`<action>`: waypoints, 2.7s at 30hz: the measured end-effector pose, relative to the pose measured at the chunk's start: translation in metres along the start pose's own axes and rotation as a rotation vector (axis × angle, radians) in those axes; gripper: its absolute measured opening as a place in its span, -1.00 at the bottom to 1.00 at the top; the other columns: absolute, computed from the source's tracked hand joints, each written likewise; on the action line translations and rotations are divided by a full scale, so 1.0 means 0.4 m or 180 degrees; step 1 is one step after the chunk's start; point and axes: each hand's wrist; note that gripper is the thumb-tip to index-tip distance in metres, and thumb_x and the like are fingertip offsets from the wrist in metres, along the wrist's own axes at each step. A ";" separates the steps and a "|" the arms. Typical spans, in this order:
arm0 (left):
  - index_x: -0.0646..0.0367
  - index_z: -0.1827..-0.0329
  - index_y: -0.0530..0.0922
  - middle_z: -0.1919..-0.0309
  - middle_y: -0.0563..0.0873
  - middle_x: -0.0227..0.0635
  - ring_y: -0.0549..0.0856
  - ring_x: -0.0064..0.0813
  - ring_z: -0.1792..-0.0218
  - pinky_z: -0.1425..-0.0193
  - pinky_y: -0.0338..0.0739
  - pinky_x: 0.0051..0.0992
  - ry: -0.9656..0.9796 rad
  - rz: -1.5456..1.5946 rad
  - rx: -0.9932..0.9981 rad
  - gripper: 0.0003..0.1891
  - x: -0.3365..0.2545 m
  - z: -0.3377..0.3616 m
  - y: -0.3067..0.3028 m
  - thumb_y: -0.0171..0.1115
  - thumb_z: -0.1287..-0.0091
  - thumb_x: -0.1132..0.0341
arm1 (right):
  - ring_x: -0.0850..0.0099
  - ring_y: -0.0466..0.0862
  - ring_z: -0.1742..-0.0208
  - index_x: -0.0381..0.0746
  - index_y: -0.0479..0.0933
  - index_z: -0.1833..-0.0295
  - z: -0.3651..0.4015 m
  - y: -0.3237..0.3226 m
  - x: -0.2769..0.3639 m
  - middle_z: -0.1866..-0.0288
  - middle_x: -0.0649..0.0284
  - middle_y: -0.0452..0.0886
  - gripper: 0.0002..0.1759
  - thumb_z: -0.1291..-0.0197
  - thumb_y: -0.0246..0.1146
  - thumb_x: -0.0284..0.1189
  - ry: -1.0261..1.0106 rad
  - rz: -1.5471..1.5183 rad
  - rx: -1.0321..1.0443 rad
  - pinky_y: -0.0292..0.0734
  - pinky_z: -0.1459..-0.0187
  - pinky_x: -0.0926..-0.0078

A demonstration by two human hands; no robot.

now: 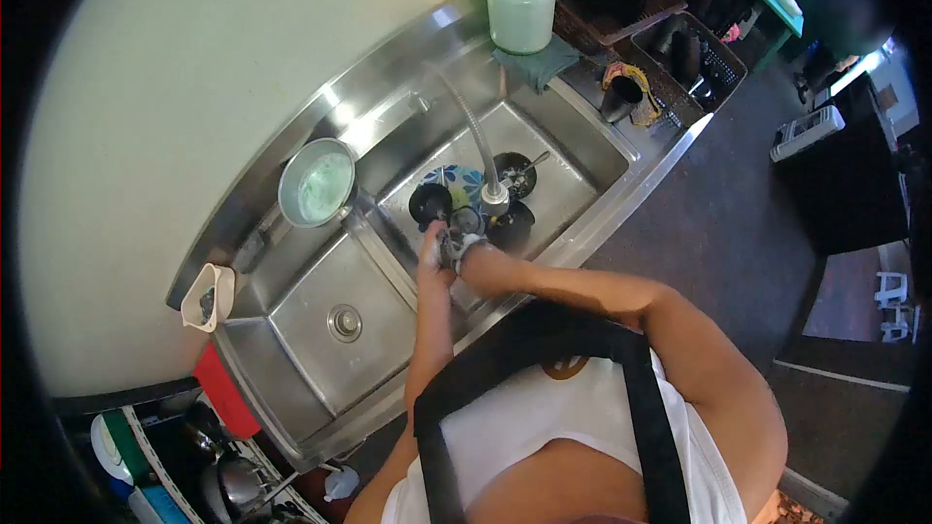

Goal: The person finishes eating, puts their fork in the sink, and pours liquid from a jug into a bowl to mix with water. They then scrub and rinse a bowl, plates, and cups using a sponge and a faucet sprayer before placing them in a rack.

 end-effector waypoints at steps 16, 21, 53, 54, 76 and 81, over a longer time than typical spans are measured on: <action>0.12 0.17 0.54 0.24 0.69 -0.30 0.68 -0.32 0.20 0.02 0.58 -0.28 -0.0157 0.0489 0.0515 -0.66 0.251 -0.224 -0.029 0.11 -0.31 0.01 | 0.22 0.59 0.04 -0.21 0.56 0.05 0.100 -0.114 -0.090 0.09 0.00 0.60 -0.60 0.12 0.25 -0.45 0.1784 -0.0967 0.0248 0.48 -0.02 0.31; 0.13 0.09 0.55 0.16 0.66 -0.34 0.63 -0.39 0.08 -0.11 0.50 -0.32 -0.0070 0.0235 0.0985 -0.68 0.269 -0.269 0.076 0.05 -0.38 0.06 | 0.40 0.56 0.15 -0.34 0.53 0.13 0.171 -0.122 -0.232 0.19 0.23 0.61 -0.49 0.19 0.44 -0.26 0.2437 -0.3357 -0.1017 0.47 0.06 0.38; 0.11 -0.25 0.37 -0.16 0.49 -0.08 0.39 -0.11 -0.27 -0.23 -0.04 0.44 0.1109 -0.7481 0.0896 -0.48 0.174 -0.799 0.078 -0.05 -0.31 0.02 | -0.06 0.64 0.26 -0.39 0.44 0.08 0.284 -0.521 -0.538 -0.43 -0.23 0.00 -0.70 -0.02 0.15 -0.56 0.3138 0.0939 -0.1306 0.60 0.19 0.10; 0.11 -0.25 0.37 -0.16 0.49 -0.08 0.39 -0.11 -0.27 -0.23 -0.04 0.44 0.1155 -0.7461 0.0882 -0.48 0.165 -0.774 0.094 -0.05 -0.31 0.02 | -0.07 0.64 0.27 -0.39 0.44 0.06 0.296 -0.552 -0.540 -0.42 -0.25 0.02 -0.69 -0.04 0.15 -0.54 0.3407 0.0733 -0.1447 0.60 0.18 0.10; 0.16 -0.24 0.40 -0.06 0.58 -0.27 0.54 -0.39 -0.05 -0.12 0.44 -0.32 -0.0547 -0.2128 0.1529 -0.34 0.026 -0.363 0.228 -0.03 -0.33 -0.22 | 0.31 0.62 0.11 -0.20 0.62 0.09 0.020 -0.282 -0.507 0.17 0.13 0.67 -0.60 0.06 0.37 -0.25 0.1731 -0.2626 0.0310 0.45 -0.01 0.43; 0.13 -0.37 0.26 -0.21 0.48 -0.25 0.50 -0.38 -0.17 -0.28 0.34 -0.33 -0.1201 -0.1218 0.1244 -0.32 0.110 -0.501 -0.037 0.02 -0.33 -0.16 | 0.37 0.59 0.03 -0.18 0.61 -0.01 -0.130 -0.228 -0.577 -0.03 0.21 0.63 -0.63 -0.03 0.31 -0.38 0.1863 -0.3780 0.0279 0.42 -0.07 0.46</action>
Point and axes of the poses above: each hand's wrist, its own z-axis away from the middle knuckle, its own y-axis out of the palm, x = y × z
